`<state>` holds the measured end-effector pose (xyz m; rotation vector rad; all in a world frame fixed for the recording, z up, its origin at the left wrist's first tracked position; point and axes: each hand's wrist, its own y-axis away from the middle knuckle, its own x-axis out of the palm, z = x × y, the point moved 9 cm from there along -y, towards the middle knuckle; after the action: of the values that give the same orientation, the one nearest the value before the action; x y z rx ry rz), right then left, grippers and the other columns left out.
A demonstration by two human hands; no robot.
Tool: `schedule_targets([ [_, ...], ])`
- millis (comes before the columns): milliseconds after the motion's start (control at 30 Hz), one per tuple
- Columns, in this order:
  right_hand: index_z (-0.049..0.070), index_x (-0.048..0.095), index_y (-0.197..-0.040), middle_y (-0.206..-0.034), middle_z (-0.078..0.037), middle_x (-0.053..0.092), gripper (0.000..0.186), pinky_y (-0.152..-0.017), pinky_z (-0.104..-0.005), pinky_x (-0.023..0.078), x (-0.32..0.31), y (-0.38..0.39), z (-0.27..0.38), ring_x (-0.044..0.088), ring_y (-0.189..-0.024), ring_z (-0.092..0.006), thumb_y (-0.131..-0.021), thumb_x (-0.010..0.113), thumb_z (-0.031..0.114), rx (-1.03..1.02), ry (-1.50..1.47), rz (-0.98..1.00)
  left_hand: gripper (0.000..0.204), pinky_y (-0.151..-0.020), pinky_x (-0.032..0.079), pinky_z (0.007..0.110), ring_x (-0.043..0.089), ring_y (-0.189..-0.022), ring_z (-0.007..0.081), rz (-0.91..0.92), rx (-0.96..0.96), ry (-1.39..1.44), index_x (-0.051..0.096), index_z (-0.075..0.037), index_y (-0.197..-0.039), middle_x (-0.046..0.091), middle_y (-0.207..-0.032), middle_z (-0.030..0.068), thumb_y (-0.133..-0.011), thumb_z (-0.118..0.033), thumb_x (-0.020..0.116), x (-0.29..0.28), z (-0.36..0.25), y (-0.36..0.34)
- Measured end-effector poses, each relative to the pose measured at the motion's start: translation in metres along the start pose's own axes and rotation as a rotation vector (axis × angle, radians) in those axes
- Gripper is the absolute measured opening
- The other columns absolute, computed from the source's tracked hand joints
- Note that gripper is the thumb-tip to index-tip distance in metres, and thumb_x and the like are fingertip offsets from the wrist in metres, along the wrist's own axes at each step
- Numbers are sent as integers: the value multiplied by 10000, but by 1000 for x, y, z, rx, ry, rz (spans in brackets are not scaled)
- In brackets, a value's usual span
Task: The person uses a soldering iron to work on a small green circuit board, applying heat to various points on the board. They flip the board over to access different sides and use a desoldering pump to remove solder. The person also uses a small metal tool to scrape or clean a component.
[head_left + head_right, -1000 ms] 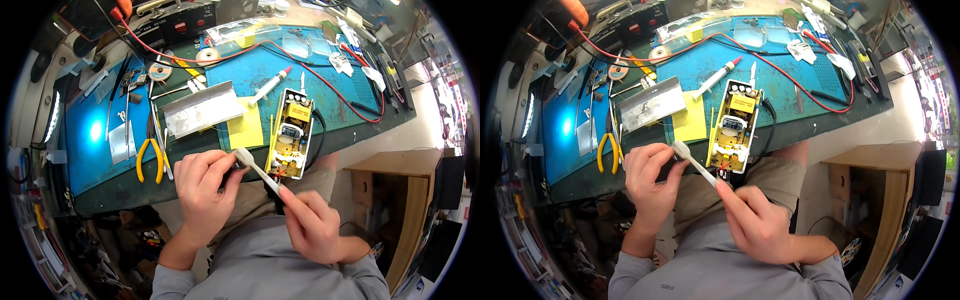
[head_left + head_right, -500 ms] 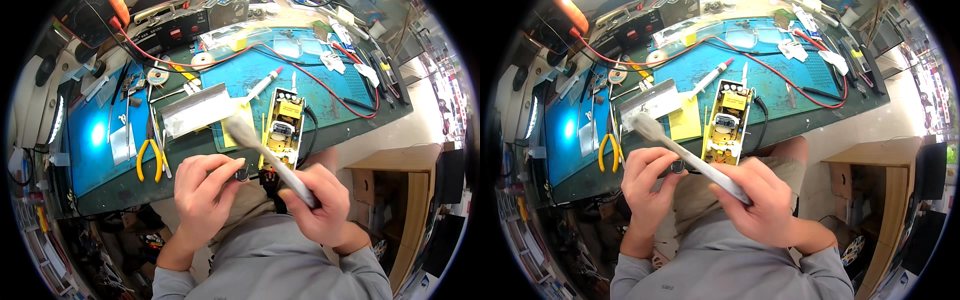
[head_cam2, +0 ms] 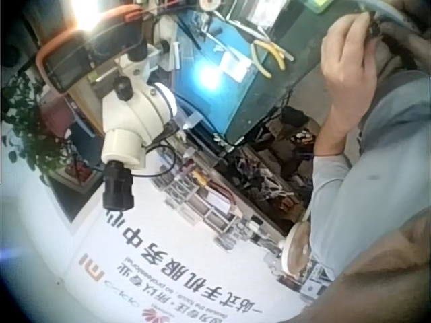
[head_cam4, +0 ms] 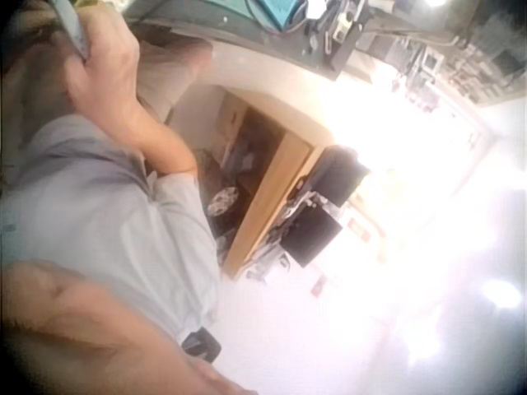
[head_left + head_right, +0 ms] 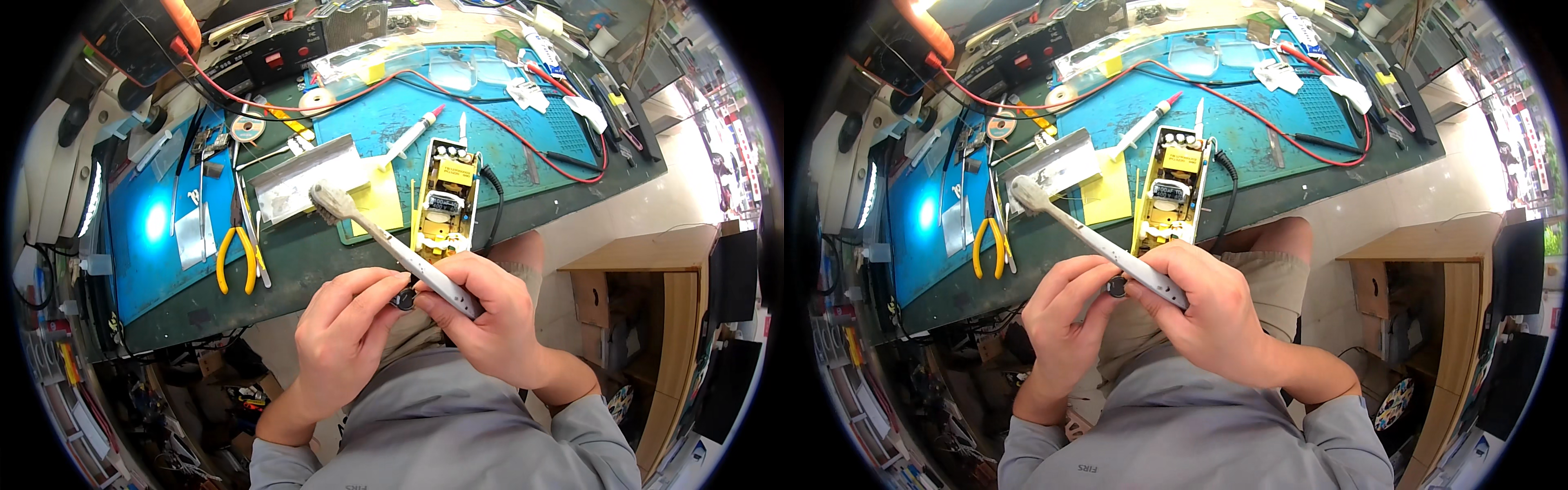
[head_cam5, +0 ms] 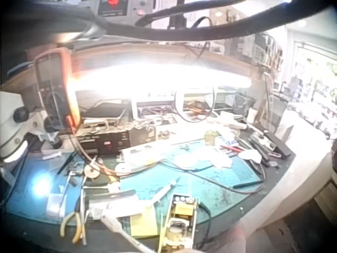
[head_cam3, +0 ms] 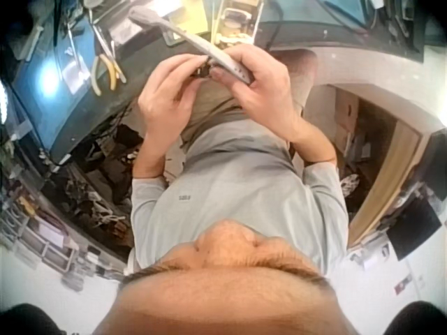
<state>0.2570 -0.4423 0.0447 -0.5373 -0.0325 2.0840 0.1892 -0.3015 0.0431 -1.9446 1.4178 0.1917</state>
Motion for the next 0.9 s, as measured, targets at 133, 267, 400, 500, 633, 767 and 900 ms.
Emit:
schedule_targets([
  [133,-10,657,-1033,-949,-122,682,169,-703,-351,539,1,1,1,673,-819,-269,-891,747,-20,-7,1,-1,409,-751,569,351,695,-894,259,-10,4,-3,752,-45,-1121,718,-1055,95,-730,54,818,1,0,0],
  [267,-8,639,-1027,-960,-122,679,151,-699,-357,546,1,2,4,677,-823,-274,-905,725,-29,-63,26,-17,415,-747,567,349,694,-885,257,-18,-7,2,753,-45,-1115,716,-1047,92,-719,56,822,1,0,0],
  [400,-7,634,-1030,-954,-125,678,135,-683,-354,551,3,4,4,678,-810,-276,-920,709,-28,-85,37,-25,417,-745,565,348,693,-880,256,-7,1,-15,752,-42,-1112,718,-1053,92,-714,70,813,0,-1,0],
  [500,-3,635,-1033,-938,-122,677,133,-667,-344,548,-3,8,5,677,-798,-269,-923,705,-28,-101,33,-70,412,-755,573,346,702,-889,266,5,12,-38,748,-27,-1101,720,-1053,109,-711,95,797,0,-2,-1],
  [633,9,679,-1039,-936,-111,691,168,-635,-334,546,-25,15,6,676,-773,-253,-893,761,20,-150,30,-157,395,-791,594,346,723,-919,284,59,-22,-40,739,-4,-1098,725,-1054,147,-725,119,776,1,0,3],
  [767,-8,704,-1029,-918,-106,706,260,-606,-323,552,-21,21,16,685,-769,-237,-821,846,58,-168,38,-72,435,-795,571,353,733,-920,279,79,-79,37,729,-38,-1142,752,-1061,103,-729,51,834,12,-9,5],
  [900,-5,692,-1001,-916,-109,702,208,-610,-307,547,-21,29,-2,681,-754,-224,-847,824,42,-127,-41,-48,396,-761,558,331,742,-911,243,130,54,46,717,-40,-1090,764,-1080,92,-725,37,849,23,-17,6],
])
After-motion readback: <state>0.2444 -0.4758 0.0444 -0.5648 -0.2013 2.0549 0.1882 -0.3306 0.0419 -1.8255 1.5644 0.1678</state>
